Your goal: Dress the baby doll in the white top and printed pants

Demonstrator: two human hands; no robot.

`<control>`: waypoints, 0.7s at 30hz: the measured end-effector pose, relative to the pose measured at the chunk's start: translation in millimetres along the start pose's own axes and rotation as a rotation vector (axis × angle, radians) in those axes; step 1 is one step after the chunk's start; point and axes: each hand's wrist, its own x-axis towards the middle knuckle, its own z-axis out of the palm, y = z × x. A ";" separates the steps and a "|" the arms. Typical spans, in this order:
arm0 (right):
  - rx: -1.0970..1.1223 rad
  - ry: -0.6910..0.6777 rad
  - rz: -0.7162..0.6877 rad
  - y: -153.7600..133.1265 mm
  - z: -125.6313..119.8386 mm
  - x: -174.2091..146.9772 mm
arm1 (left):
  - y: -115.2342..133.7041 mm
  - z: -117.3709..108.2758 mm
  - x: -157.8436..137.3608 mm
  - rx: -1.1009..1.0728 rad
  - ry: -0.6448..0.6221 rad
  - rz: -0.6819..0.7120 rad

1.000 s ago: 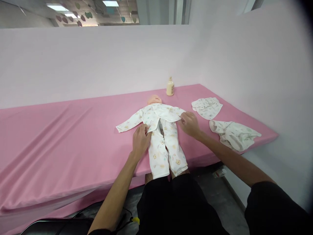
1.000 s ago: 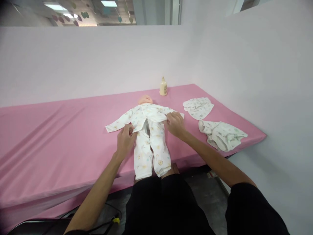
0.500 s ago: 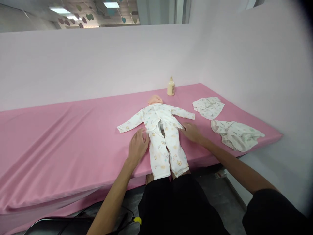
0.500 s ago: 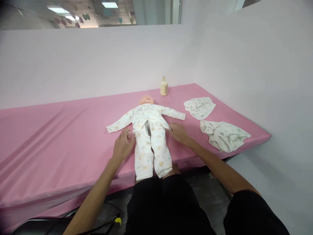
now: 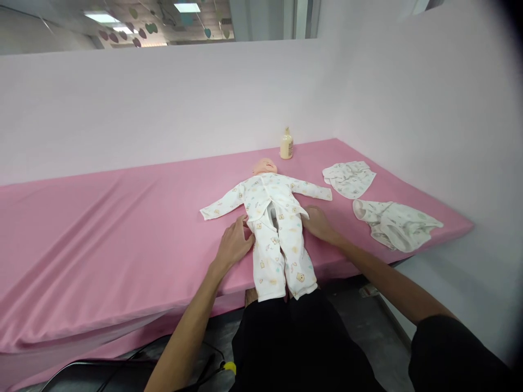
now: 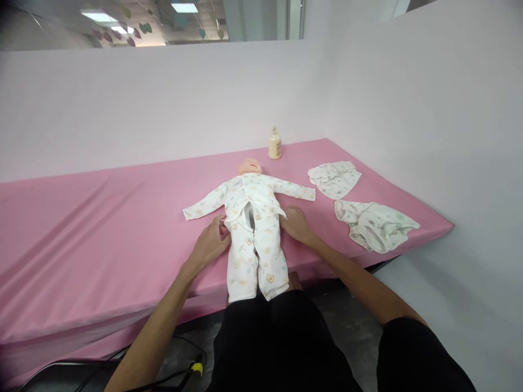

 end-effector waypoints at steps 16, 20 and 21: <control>-0.101 0.404 -0.468 -46.8 -25.3 -5.8 | 35.0 13.1 13.5 0.288 0.527 0.526; -0.167 0.342 -0.659 -49.4 -17.8 -21.8 | 43.5 16.7 5.9 0.434 0.474 0.609; -0.187 0.336 -0.691 -48.4 -17.0 -24.4 | 45.0 15.7 3.7 0.460 0.453 0.606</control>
